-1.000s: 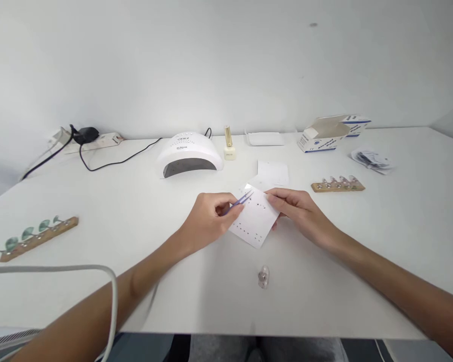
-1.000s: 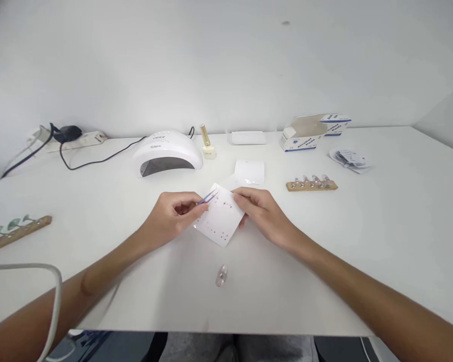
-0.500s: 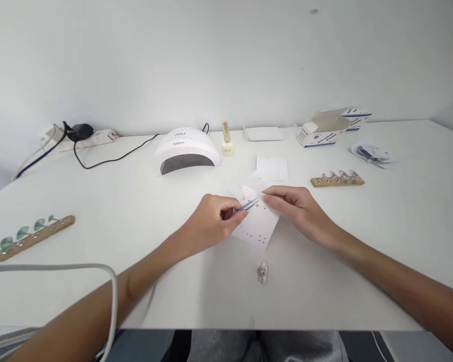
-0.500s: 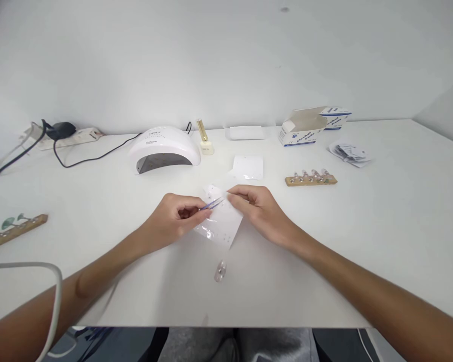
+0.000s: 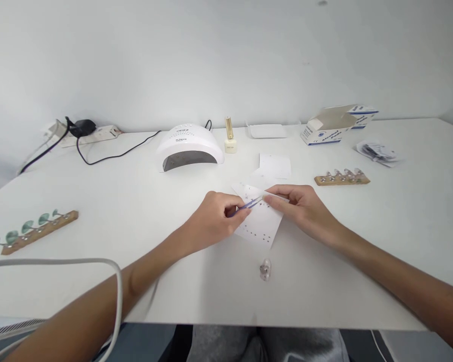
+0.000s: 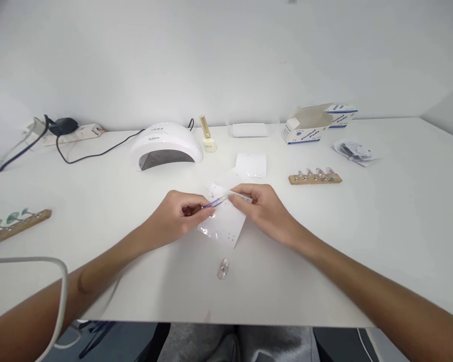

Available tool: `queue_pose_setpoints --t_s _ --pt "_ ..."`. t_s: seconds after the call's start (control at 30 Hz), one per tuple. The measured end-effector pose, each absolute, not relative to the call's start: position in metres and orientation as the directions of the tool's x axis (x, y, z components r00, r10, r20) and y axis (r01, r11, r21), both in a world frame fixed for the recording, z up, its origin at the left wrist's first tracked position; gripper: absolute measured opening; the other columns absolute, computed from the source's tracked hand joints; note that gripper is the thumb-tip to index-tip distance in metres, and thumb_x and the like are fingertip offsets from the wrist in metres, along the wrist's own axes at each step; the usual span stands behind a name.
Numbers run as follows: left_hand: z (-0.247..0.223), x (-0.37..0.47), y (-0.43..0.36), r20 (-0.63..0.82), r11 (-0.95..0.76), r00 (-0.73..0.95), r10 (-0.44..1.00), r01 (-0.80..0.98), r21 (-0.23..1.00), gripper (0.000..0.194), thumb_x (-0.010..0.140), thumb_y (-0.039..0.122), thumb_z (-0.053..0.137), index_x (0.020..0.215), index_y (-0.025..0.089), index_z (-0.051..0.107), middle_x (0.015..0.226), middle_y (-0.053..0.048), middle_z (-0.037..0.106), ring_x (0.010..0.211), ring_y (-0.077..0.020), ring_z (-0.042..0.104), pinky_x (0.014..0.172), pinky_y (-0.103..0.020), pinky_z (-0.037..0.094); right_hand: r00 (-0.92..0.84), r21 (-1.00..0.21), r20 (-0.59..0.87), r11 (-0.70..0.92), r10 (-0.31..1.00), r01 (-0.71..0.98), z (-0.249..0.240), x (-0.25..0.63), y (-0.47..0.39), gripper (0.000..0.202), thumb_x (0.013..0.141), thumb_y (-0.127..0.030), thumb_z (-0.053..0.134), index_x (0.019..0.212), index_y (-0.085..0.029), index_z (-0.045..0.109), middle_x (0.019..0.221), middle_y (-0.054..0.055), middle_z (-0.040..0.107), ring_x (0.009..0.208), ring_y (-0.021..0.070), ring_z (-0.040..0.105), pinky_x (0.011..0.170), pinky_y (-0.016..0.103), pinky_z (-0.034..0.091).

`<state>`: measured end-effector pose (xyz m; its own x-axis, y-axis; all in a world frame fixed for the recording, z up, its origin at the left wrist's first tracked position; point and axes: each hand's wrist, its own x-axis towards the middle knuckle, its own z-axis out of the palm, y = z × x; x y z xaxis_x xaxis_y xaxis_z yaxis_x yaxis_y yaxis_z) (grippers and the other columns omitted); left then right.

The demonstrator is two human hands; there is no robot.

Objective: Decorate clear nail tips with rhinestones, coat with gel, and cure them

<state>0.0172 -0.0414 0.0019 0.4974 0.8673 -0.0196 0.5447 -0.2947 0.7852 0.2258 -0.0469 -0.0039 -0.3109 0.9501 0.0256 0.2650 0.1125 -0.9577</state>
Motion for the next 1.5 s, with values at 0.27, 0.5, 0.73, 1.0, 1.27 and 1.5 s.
queue_pose_setpoints --t_s 0.27,0.5,0.73,1.0,1.27,1.5 --pt "0.001 0.018 -0.040 -0.028 -0.289 0.490 0.871 0.558 0.777 0.027 0.085 0.031 0.052 0.064 0.015 0.057 0.054 0.005 0.033 0.050 -0.0059 0.027 0.047 -0.024 0.020 -0.298 -0.939 0.007 0.109 0.955 0.327 -0.005 0.227 -0.047 0.024 0.089 -0.037 0.055 0.101 -0.025 0.073 0.091 -0.001 0.072 0.082 0.0163 0.062 0.070 0.027 0.043" --pt "0.003 0.018 -0.039 -0.037 -0.282 0.499 0.866 0.547 0.788 0.027 0.084 0.029 0.052 0.061 0.015 0.055 0.053 0.005 0.032 0.049 -0.0057 0.027 0.046 -0.024 0.020 -0.258 -0.889 0.035 0.149 0.965 0.434 -0.006 0.225 -0.047 0.023 0.088 -0.035 0.055 0.096 -0.024 0.074 0.078 -0.001 0.069 0.069 0.0154 0.057 0.060 0.027 0.039" --pt "0.005 0.016 -0.036 -0.156 -0.144 0.510 0.846 0.500 0.854 0.029 0.081 0.032 0.055 0.058 0.015 0.052 0.050 0.005 0.028 0.046 -0.0052 0.022 0.043 -0.023 0.016 -0.235 -0.815 0.062 0.185 0.970 0.550 -0.005 0.223 -0.051 0.024 0.088 -0.036 0.053 0.088 -0.024 0.074 0.075 -0.001 0.069 0.054 0.0128 0.047 0.050 0.028 0.033" --pt "0.011 0.015 -0.035 -0.179 -0.146 0.530 0.829 0.514 0.845 0.026 0.079 0.030 0.056 0.057 0.014 0.055 0.048 0.005 0.032 0.044 -0.0043 0.024 0.042 -0.023 0.016 -0.228 -0.824 0.054 0.173 0.972 0.540 -0.008 0.223 -0.051 0.022 0.087 -0.038 0.055 0.087 -0.027 0.073 0.078 0.000 0.070 0.064 0.0172 0.057 0.056 0.030 0.040" --pt "0.013 0.013 -0.034 -0.050 -0.128 0.379 0.924 0.430 0.894 0.024 0.082 0.032 0.057 0.066 0.015 0.060 0.046 0.006 0.031 0.041 -0.0036 0.024 0.041 -0.022 0.018 -0.226 -0.922 0.002 0.090 0.974 0.377 -0.003 0.226 -0.047 0.023 0.087 -0.040 0.057 0.090 -0.025 0.074 0.083 0.001 0.071 0.079 0.0213 0.064 0.067 0.031 0.045" --pt "0.004 0.015 -0.032 0.036 -0.143 0.235 0.971 0.456 0.879 0.029 0.080 0.041 0.061 0.068 0.015 0.060 0.050 0.005 0.036 0.044 -0.0040 0.026 0.041 -0.022 0.018 -0.269 -0.983 -0.073 -0.024 0.960 0.180 -0.006 0.228 -0.045 0.025 0.087 -0.040 0.058 0.098 -0.022 0.072 0.094 0.004 0.072 0.086 0.0204 0.065 0.075 0.031 0.048"
